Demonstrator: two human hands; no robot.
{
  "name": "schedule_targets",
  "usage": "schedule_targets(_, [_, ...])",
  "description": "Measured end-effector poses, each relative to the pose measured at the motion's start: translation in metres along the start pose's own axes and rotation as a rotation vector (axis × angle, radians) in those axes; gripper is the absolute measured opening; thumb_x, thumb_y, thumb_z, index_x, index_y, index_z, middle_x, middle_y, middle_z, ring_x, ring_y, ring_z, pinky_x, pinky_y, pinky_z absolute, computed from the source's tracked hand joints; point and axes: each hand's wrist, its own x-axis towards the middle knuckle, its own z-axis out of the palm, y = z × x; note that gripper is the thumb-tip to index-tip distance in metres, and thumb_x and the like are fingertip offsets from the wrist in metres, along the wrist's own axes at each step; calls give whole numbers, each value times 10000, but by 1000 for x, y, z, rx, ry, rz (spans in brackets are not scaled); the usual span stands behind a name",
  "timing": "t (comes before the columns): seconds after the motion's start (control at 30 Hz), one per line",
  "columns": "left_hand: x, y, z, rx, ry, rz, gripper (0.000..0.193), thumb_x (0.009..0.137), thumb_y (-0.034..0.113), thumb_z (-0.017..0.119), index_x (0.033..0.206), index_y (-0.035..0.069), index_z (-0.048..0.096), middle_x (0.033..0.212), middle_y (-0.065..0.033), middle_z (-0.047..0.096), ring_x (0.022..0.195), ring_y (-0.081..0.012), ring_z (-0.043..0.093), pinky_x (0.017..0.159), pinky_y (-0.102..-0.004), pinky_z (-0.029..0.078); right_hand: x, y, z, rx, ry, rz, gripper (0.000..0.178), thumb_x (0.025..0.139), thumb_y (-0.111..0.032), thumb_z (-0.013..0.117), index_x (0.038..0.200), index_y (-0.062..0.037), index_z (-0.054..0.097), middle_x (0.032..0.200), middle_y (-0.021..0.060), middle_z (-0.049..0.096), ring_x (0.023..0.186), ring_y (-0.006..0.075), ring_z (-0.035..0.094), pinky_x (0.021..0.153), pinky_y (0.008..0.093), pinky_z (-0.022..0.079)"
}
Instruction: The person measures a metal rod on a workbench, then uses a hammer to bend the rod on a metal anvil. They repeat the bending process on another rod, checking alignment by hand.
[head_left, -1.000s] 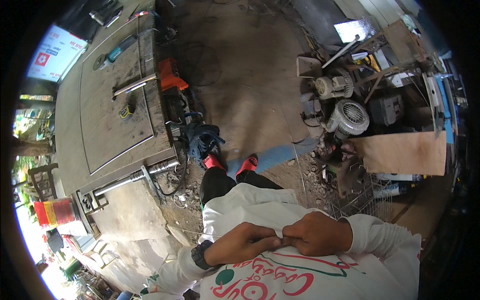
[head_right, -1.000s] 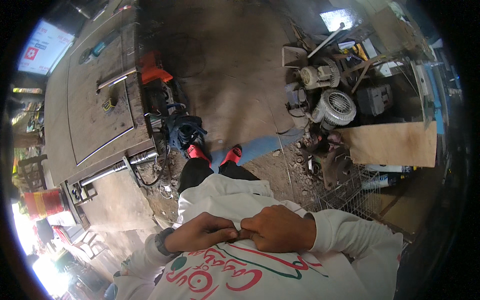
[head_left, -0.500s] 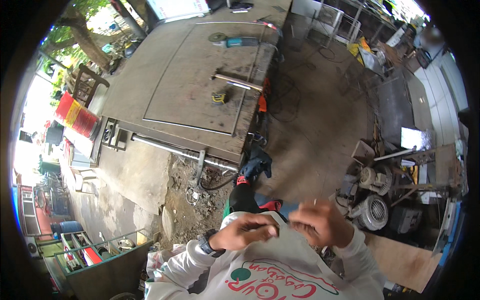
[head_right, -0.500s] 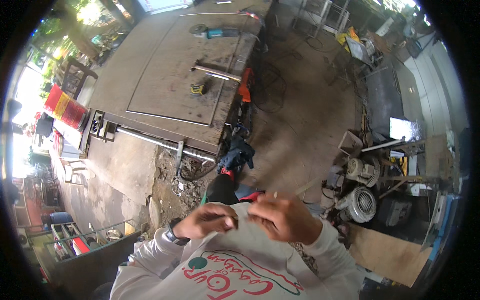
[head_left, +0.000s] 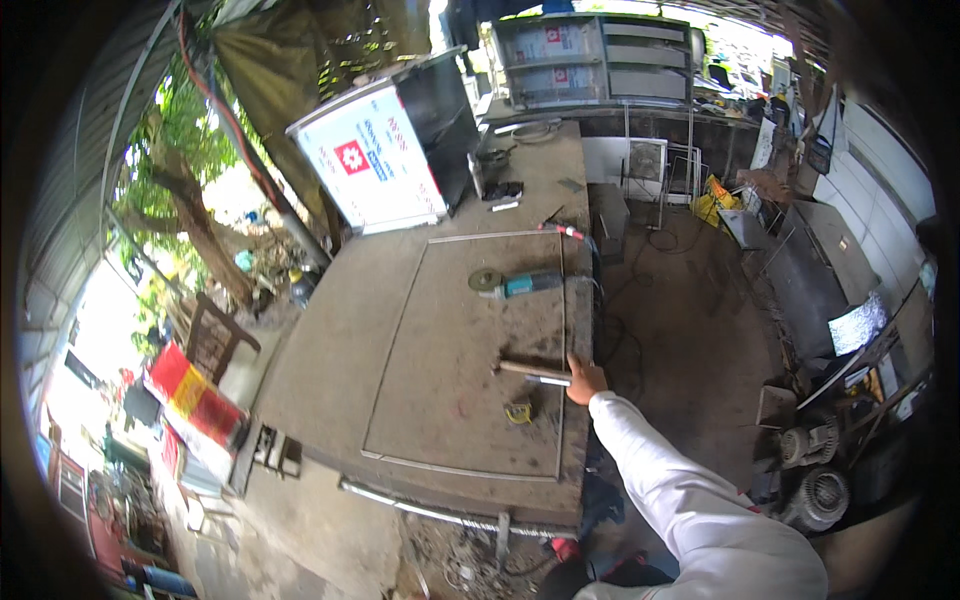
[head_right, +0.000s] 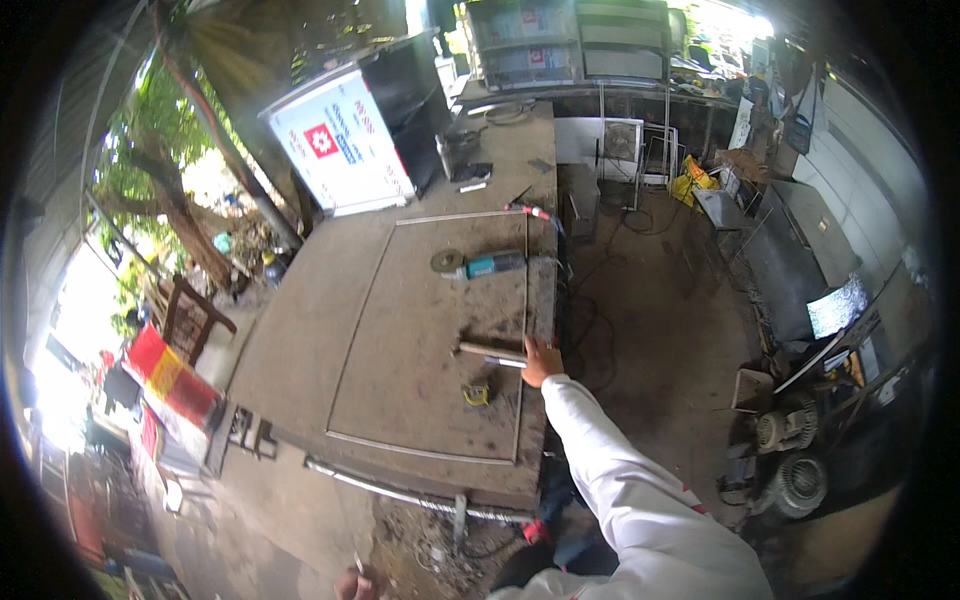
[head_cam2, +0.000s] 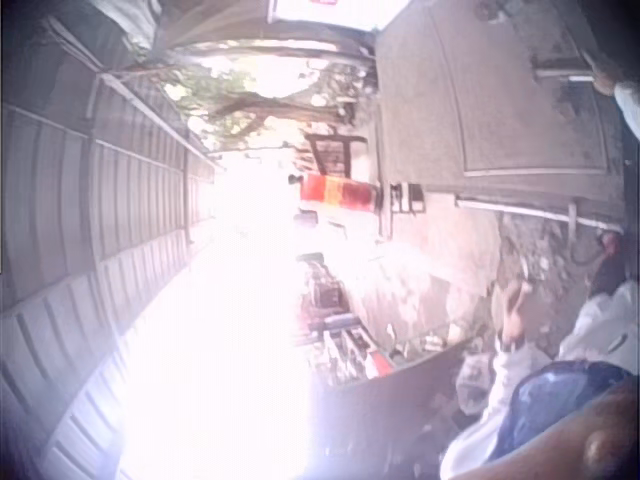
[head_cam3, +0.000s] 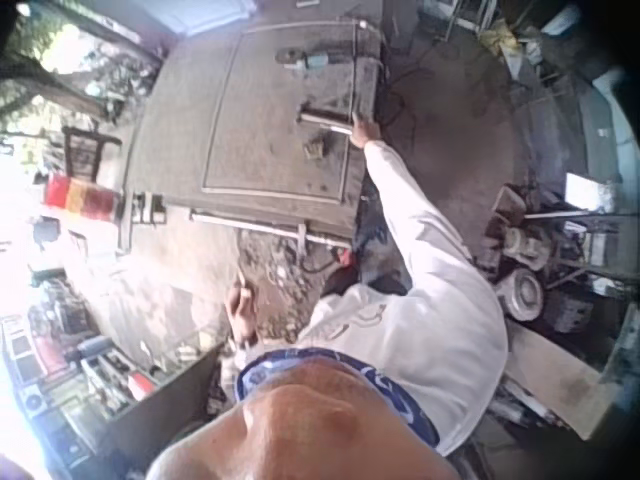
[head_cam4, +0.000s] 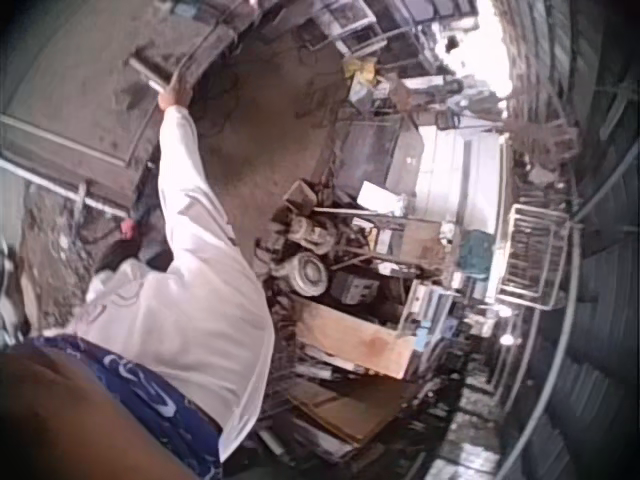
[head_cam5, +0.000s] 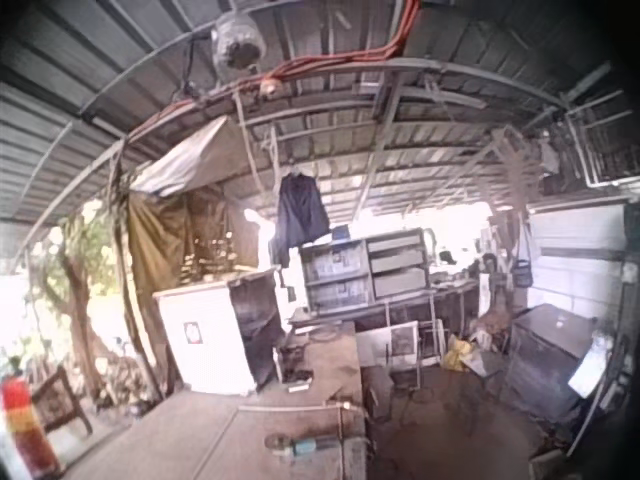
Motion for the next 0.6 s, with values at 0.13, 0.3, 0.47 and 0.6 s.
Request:
schedule_targets(0.13, [-21, -13, -56, -218, 397, -54, 150, 1011, 194, 551, 1021, 44, 554, 935, -49, 553, 954, -191, 587, 857, -370, 483, 10, -46, 21, -270, -172, -50, 437, 804, -193, 652, 1229, -108, 592, 1177, 126, 596, 1077, 325, 607, 895, 502, 448])
schedule_targets(0.3, [5, -8, -53, -406, 197, 140, 145, 1036, 170, 480, 1026, 38, 538, 833, -59, 518, 772, -174, 532, 725, -324, 453, 15, -34, 11, -172, -181, 30, 369, 806, -239, 646, 1126, -57, 622, 1065, 159, 663, 965, 351, 659, 832, 487, 511])
schedule_targets(0.47, [27, 7, -9, -495, -44, 131, 253, 1025, 295, 512, 967, 51, 549, 650, 12, 419, 536, -97, 345, 492, -264, 286, -30, -45, -30, 79, -193, 225, 430, 796, -392, 654, 981, -4, 648, 918, 210, 700, 859, 381, 688, 747, 487, 550])
schedule_targets(0.6, [21, -15, 18, -513, -282, 3, 169, 963, 193, 627, 962, 29, 583, 681, -40, 499, 587, -144, 457, 541, -291, 386, -160, -12, -54, 411, 165, 219, 553, 754, -526, 733, 906, -1, 651, 841, 202, 688, 779, 371, 681, 687, 466, 520])
